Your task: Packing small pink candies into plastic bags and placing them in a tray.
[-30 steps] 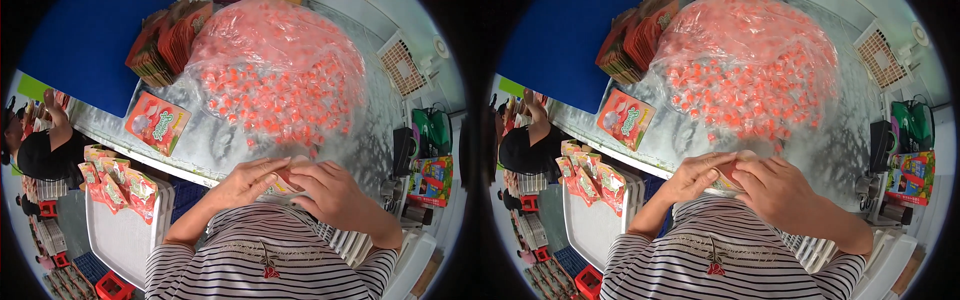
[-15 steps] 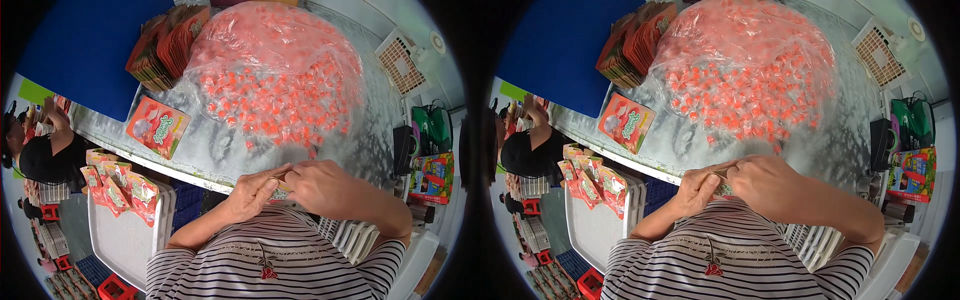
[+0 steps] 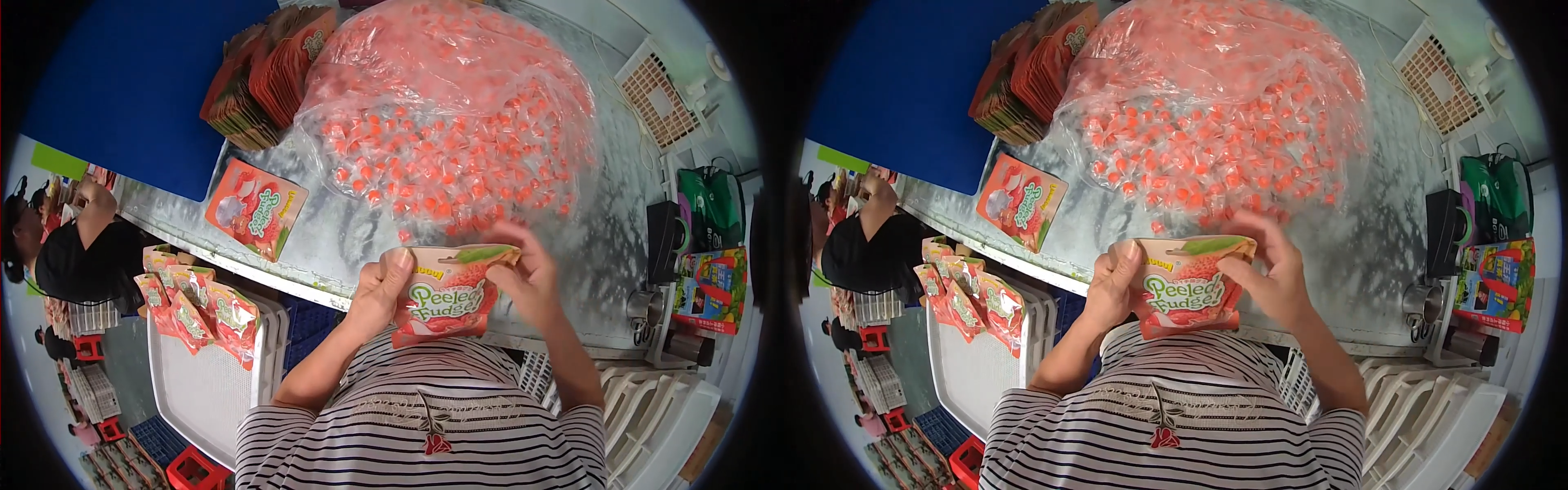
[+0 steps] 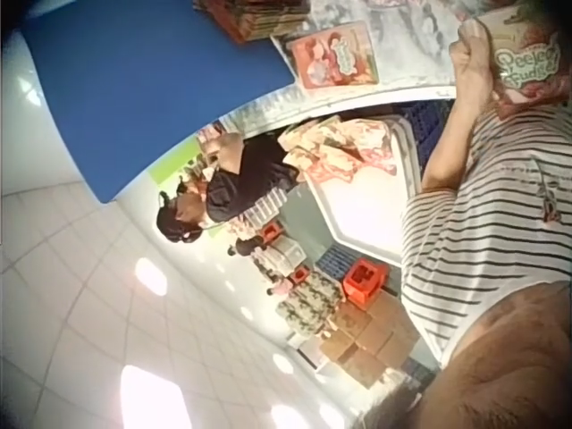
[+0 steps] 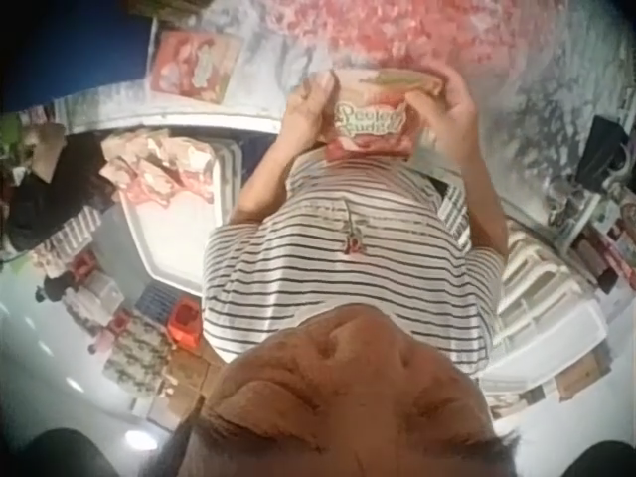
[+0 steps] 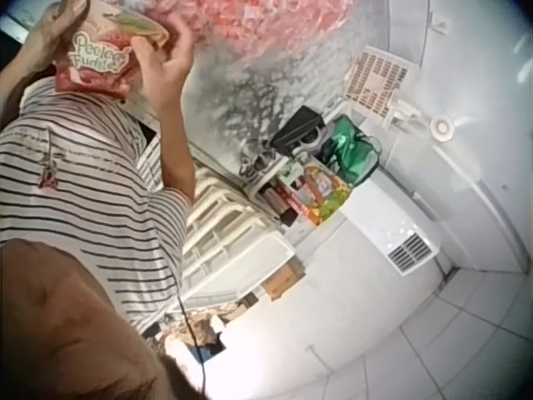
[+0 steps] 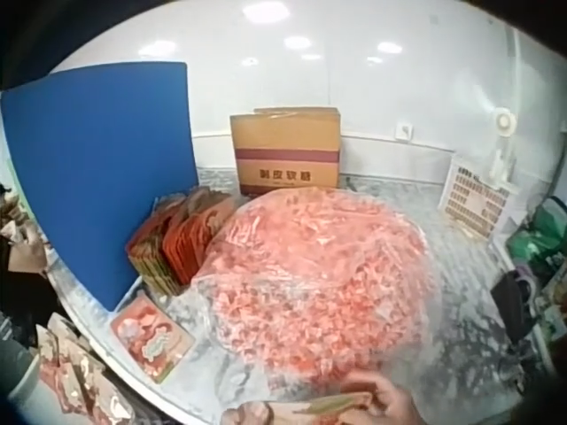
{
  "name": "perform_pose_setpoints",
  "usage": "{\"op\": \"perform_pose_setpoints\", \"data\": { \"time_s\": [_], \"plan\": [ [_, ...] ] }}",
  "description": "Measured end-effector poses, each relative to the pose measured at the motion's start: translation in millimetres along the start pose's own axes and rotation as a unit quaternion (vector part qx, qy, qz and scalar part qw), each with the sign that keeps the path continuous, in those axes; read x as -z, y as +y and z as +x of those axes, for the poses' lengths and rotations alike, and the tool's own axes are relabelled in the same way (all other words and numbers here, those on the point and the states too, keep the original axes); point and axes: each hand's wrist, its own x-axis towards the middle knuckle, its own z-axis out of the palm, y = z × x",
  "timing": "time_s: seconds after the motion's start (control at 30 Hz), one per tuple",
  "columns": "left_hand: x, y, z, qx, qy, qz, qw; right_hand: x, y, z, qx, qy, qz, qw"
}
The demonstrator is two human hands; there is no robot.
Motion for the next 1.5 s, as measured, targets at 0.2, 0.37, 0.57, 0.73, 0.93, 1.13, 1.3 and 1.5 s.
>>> {"op": "perform_pose_setpoints", "data": {
  "time_s": [0.2,0.37,0.57,0.73,0.93,1.13,1.3,1.5],
  "plan": [
    [-3.4,-5.2,10.0,0.004,0.024,0.074,0.997,-0.1,32.4,-20.5,-0.122,-0.07,0.042,0.989],
    [-10.2,-5.6,10.6,-0.034,0.016,0.116,0.993,-3.2,43.9,-17.9,-0.106,0.021,0.09,0.99],
    [-9.8,-15.6,13.2,-0.112,0.05,0.082,0.989,2.1,43.7,-19.6,-0.067,-0.023,0.05,0.996],
    [-5.5,-19.3,18.2,-0.047,0.057,0.036,0.997,1.0,52.7,-17.7,-0.125,-0.005,0.106,0.986],
    [-19.2,-10.2,19.9,-0.058,-0.008,0.046,0.997,-1.8,41.5,-15.2,-0.121,-0.084,0.123,0.981],
    [-23.9,-15.3,19.3,-0.058,0.006,0.046,0.997,-6.0,40.9,-16.3,-0.141,-0.054,0.099,0.984],
    [-18.5,-7.8,18.6,-0.064,0.016,0.1,0.993,-6.2,39.1,-11.3,-0.164,-0.018,0.123,0.979],
    [-10.2,-16.7,16.0,-0.089,0.063,0.109,0.988,10.0,42.0,-18.6,-0.107,-0.079,-0.101,0.986]
  ]
}}
